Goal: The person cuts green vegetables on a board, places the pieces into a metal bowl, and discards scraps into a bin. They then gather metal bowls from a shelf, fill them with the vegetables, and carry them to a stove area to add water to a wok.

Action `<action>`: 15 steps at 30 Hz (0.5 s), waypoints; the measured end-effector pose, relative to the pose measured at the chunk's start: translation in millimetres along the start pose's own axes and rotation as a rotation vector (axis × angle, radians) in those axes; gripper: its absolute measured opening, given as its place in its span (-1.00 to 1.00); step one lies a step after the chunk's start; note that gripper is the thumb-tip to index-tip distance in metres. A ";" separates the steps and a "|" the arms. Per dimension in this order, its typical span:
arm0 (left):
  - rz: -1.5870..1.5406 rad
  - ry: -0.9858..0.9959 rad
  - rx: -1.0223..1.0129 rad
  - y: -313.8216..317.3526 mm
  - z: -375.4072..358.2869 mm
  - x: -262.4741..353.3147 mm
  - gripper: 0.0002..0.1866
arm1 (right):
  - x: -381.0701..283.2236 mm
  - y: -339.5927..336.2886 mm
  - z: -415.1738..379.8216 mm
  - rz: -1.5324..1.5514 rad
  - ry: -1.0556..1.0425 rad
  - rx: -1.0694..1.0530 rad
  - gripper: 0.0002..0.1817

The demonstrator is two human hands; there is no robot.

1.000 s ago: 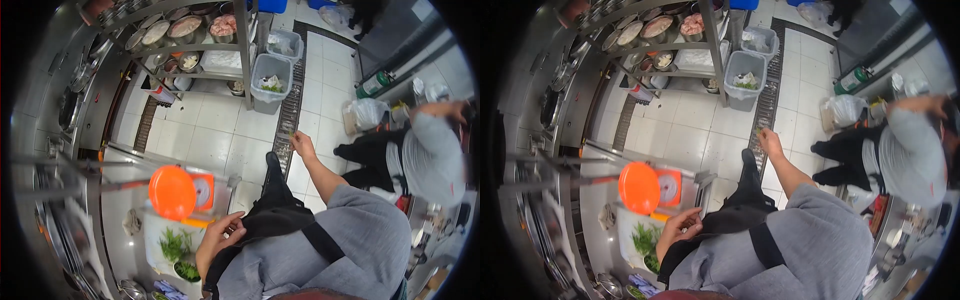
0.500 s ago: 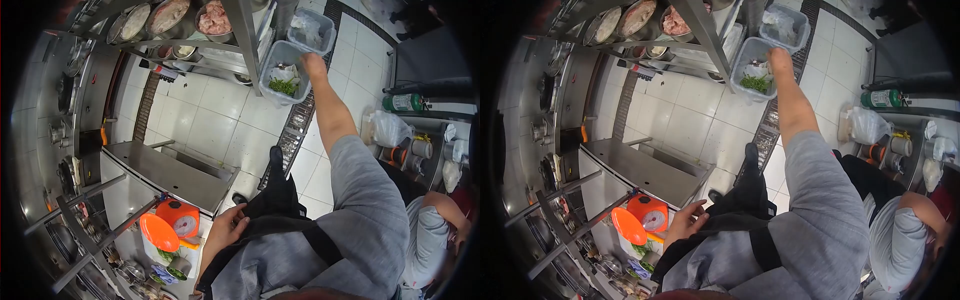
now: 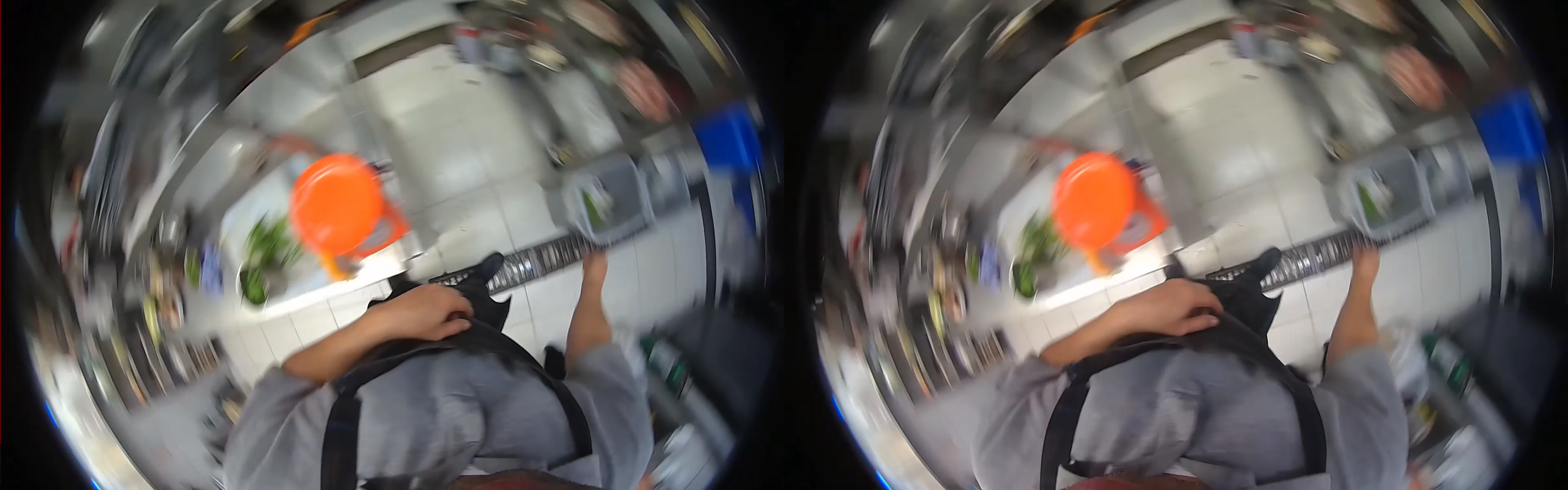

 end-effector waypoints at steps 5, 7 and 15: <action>-0.068 -0.009 -0.023 -30.2 -104.1 -30.0 -0.76 | -171.8 92.7 -145.7 0.198 -0.505 -0.421 -0.74; -0.086 0.059 0.045 -45.3 -160.5 -45.2 -0.76 | -216.4 67.4 -162.7 0.278 -0.448 -0.470 -0.75; -0.591 -0.257 0.895 -76.3 -361.0 -187.3 -0.71 | -486.6 -184.7 -137.3 0.516 -0.678 -0.441 -0.79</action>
Point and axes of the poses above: each hand's wrist, its own z-axis towards the middle knuckle, its own y-axis out of the palm, x = y × z, the point moved 1 cm from there along z, towards the middle knuckle, and after that the axes turned 13 degrees about -y, right-handed, at the moved point
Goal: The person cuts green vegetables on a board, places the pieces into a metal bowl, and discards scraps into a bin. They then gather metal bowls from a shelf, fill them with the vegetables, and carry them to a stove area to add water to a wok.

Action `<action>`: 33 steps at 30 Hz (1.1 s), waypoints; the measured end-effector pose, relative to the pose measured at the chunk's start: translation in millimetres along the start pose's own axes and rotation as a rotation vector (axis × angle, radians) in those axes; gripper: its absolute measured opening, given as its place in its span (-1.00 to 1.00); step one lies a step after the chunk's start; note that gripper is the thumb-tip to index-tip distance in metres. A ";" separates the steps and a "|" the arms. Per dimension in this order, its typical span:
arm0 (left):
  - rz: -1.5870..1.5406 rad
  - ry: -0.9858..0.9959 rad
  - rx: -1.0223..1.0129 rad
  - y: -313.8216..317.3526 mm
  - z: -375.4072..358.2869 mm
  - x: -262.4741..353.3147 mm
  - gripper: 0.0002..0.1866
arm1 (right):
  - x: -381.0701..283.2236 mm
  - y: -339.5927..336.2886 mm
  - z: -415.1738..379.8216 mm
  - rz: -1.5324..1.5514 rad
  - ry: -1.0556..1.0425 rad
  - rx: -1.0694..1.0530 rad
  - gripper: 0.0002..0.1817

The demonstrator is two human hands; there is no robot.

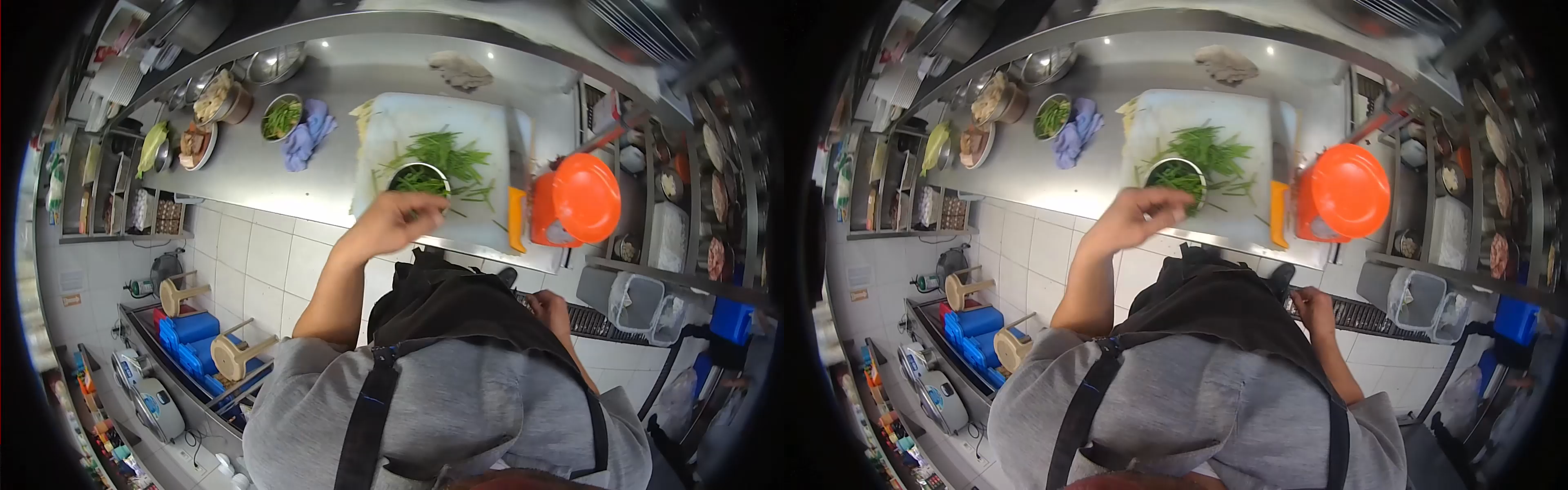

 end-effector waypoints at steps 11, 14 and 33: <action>-0.143 -0.463 0.253 -37.9 29.4 -130.8 -0.71 | -151.2 60.3 153.1 -0.108 -0.631 -0.101 -0.62; -0.102 -0.431 0.237 -34.7 31.2 -125.0 -0.76 | -154.9 72.1 161.8 -0.097 -0.627 -0.082 -0.69; 0.267 -0.148 0.426 -108.8 126.9 -124.5 -0.63 | -153.3 -44.1 263.0 -0.201 -0.431 0.493 -0.68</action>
Point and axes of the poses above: each hand's wrist, its own z-axis towards the middle knuckle, its own y-axis out of the palm, x = y × z, the point moved 1 cm from there along z, towards the middle knuckle, and after that the axes turned 13 degrees about -y, right-handed, at the moved point
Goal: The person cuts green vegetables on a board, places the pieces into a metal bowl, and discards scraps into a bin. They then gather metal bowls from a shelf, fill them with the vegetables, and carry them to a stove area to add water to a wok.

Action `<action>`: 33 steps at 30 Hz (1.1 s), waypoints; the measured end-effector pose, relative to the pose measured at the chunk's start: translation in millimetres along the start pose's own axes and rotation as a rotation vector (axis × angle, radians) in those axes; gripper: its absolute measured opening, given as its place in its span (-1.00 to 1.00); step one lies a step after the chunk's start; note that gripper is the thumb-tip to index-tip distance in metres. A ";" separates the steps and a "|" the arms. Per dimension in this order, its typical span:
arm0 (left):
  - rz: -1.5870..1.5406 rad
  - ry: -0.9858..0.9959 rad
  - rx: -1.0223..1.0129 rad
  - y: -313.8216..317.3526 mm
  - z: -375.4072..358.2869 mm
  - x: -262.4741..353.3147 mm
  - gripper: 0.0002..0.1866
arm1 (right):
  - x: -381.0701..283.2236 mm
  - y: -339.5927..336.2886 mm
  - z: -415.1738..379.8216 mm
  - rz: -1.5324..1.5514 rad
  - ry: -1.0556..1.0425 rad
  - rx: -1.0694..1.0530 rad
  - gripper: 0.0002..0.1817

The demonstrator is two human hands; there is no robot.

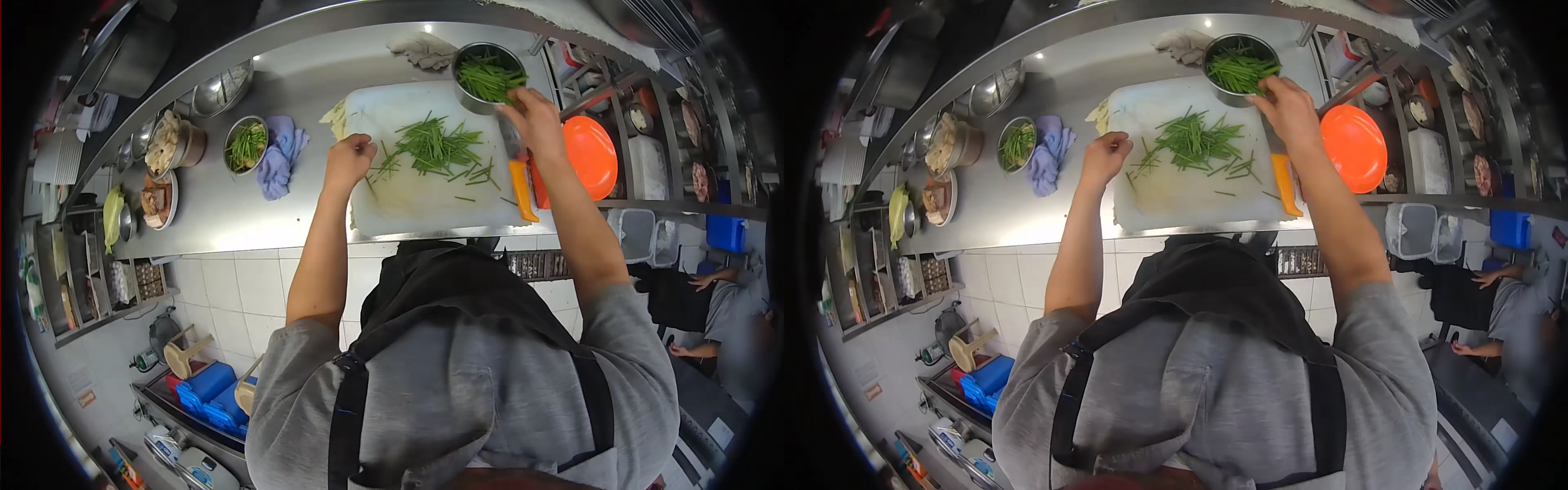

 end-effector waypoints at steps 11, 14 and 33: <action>0.543 0.412 -0.011 109.8 13.3 63.7 -0.46 | 33.0 66.2 -16.0 0.115 0.216 -0.128 -0.61; 0.604 0.500 -0.131 112.2 -6.5 65.3 -0.41 | 28.0 49.9 -43.1 0.200 0.199 -0.097 -0.52; 0.689 0.637 -0.310 85.5 -15.4 66.4 -0.27 | 11.1 43.8 -148.5 -0.239 0.020 -0.533 -0.82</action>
Point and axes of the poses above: each hand's wrist, its own z-axis towards the middle knuckle, its own y-axis out of the palm, x = y × z, the point moved 1 cm from there along z, towards the middle knuckle, and after that the axes turned 13 degrees about -y, right-handed, at the moved point
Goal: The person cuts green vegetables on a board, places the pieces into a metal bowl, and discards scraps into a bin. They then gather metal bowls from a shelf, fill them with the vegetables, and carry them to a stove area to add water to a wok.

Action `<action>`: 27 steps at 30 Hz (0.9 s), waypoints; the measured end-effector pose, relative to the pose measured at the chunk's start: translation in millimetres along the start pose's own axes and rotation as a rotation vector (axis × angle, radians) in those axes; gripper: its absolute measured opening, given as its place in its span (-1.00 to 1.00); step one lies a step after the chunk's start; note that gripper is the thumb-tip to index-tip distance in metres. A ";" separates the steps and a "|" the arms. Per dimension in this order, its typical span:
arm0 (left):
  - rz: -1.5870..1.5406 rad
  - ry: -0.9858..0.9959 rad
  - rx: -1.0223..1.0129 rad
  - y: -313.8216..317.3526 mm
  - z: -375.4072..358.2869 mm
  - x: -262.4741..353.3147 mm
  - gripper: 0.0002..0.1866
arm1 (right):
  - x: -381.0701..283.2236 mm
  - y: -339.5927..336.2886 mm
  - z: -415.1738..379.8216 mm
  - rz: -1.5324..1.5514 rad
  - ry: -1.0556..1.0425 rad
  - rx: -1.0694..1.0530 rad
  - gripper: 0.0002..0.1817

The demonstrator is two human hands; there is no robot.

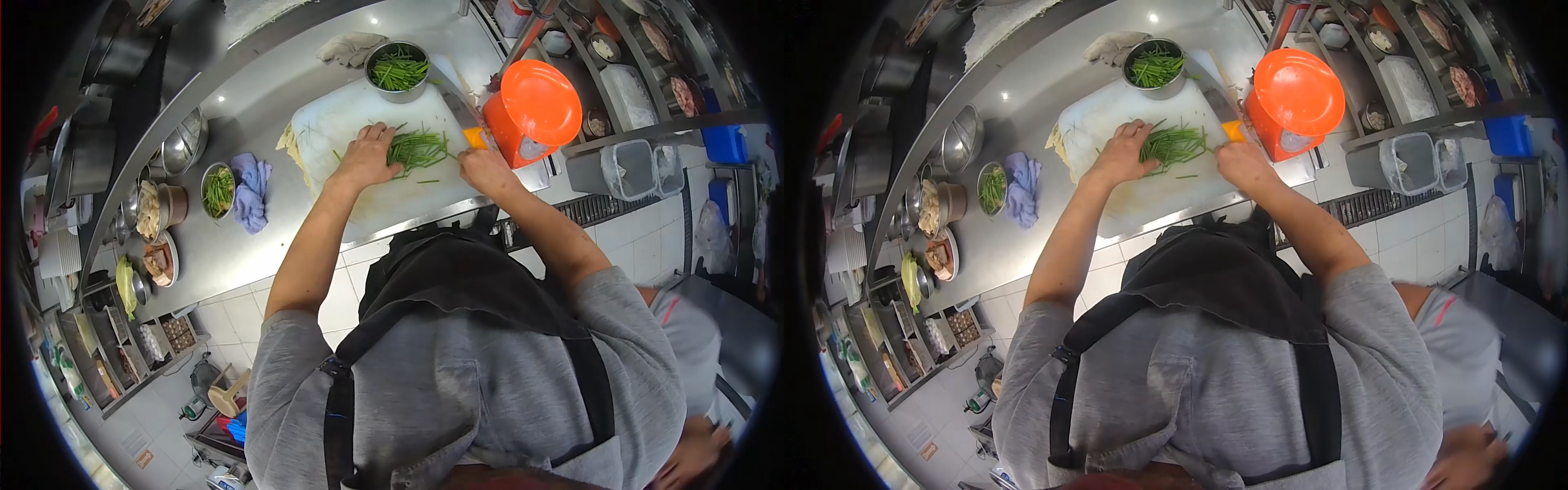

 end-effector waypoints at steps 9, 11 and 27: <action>0.070 -0.120 0.030 31.3 13.7 8.3 -0.40 | -9.6 13.0 50.2 0.088 0.162 0.048 -0.80; 0.061 -0.065 0.071 37.5 15.3 7.7 -0.45 | -16.1 12.6 54.9 0.124 0.141 0.083 -0.78; -0.607 -0.230 0.167 -42.9 6.1 -5.8 -0.65 | 31.8 -49.7 116.2 0.218 0.086 0.413 -0.65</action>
Point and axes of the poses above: each hand's wrist, its own z-axis towards the middle knuckle, its own y-axis out of the palm, x = y × z, the point moved 1 cm from there along z, towards the middle knuckle, and after that the axes turned 13 degrees about -y, right-handed, at the moved point
